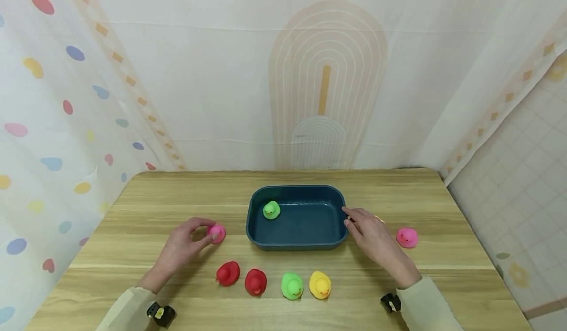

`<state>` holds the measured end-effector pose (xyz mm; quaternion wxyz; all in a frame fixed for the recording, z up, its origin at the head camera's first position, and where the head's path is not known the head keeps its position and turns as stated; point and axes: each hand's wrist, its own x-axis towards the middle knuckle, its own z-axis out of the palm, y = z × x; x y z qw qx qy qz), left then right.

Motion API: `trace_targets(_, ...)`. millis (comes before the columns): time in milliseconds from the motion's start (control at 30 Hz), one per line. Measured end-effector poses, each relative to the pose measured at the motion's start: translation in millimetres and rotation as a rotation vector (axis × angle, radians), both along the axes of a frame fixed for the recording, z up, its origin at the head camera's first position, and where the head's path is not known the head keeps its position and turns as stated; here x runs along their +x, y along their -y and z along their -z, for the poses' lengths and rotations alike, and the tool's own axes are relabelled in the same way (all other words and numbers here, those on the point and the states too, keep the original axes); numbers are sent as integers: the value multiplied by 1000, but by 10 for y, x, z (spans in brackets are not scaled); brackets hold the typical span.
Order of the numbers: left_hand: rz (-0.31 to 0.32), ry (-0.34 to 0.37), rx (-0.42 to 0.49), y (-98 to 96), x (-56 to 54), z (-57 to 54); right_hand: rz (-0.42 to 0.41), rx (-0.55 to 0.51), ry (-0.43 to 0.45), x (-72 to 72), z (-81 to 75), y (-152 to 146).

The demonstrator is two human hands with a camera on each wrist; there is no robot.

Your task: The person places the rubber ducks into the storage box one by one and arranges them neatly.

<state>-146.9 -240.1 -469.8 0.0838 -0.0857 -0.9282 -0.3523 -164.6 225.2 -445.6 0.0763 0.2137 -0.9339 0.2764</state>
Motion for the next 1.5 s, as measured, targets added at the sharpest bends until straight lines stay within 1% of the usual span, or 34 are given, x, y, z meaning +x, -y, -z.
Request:
trace_targets(267, 0, 30, -21, -13, -7, -17, 5, -8, 12, -2, 2, 0)
trace_targets(333, -1, 27, -21, -13, -8, -20, 5, -9, 15, -2, 0, 0)
trace_targets(400, -3, 17, -23, -11, -6, -21, 6, -9, 16, -2, -1, 0)
trace_targets(533, 2, -34, -24, -14, 4, -34, 4, -7, 14, 0, -4, 2)
trace_targets(667, 15, -88, -20, -31, 22, -66, 0, -6, 8, 0, -6, 3)
trace_targets(833, 27, -132, 1, -63, 39, -112, -1, -10, 8, -3, -8, 0)
trace_targets(1067, 39, -160, 21, -114, 51, -175, -8, -16, 2, -4, -9, -1)
trace_targets(1300, 44, -180, 26, -172, 60, -230, -12, -19, -6, -8, -12, -1)
trace_targets(1500, 60, -205, 24, -223, 72, -274, -9, -21, -5, -3, -19, 1)
